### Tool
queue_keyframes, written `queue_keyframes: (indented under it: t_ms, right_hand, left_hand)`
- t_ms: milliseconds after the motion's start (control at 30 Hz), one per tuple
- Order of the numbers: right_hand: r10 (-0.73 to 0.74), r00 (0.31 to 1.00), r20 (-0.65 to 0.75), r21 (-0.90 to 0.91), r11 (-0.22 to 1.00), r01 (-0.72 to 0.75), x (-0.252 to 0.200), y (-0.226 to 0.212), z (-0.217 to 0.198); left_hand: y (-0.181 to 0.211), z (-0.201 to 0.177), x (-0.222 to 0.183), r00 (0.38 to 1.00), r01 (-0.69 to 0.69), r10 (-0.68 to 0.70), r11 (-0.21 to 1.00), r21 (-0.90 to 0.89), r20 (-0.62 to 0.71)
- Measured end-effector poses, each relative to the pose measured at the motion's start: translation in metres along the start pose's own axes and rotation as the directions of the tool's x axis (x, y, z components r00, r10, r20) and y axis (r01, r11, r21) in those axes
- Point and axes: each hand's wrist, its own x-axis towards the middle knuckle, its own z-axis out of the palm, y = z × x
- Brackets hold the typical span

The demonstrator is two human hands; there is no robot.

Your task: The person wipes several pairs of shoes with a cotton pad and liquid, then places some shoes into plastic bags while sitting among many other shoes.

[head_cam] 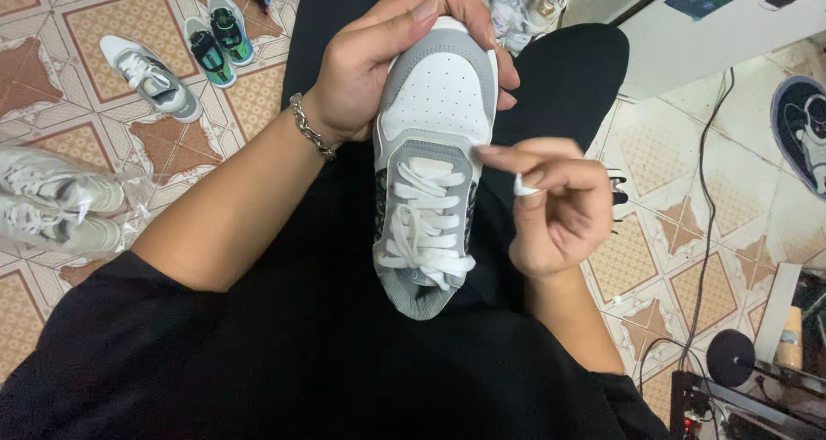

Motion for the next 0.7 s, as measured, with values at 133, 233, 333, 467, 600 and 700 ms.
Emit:
queue_keyframes:
  t_ms: [133, 233, 333, 467, 600, 700]
  right_hand:
    - [-0.078, 0.990, -0.122, -0.227, 0.973, 0.049, 0.011, 0.004, 0.004]
    - [-0.050, 0.996, -0.075, -0.245, 0.969, 0.030, 0.015, 0.004, 0.005]
    - [-0.042, 0.997, -0.062, -0.330, 0.944, 0.019, 0.022, -0.004, 0.006]
    - [-0.068, 0.995, -0.072, -0.437, 0.899, 0.030, 0.039, -0.018, 0.012]
    - [-0.090, 0.995, -0.050, -0.480, 0.876, 0.056, 0.035, -0.020, 0.006]
    - [-0.072, 0.996, -0.046, -0.460, 0.887, 0.043, 0.022, -0.013, 0.001]
  left_hand:
    - [-0.005, 0.005, 0.002, 1.000, 0.002, -0.003, 0.993, -0.118, -0.006]
    - [0.002, 0.010, 0.005, 1.000, 0.004, -0.004, 1.000, 0.000, 0.008]
    - [0.002, 0.015, 0.007, 1.000, 0.017, -0.017, 0.997, 0.070, -0.006]
    - [-0.005, 0.021, 0.012, 1.000, 0.022, -0.019, 0.980, 0.200, -0.015]
    - [0.004, 0.029, 0.013, 1.000, -0.024, 0.020, 0.924, 0.383, 0.013]
    - [0.002, 0.028, 0.011, 0.999, -0.015, 0.028, 0.914, 0.406, -0.024]
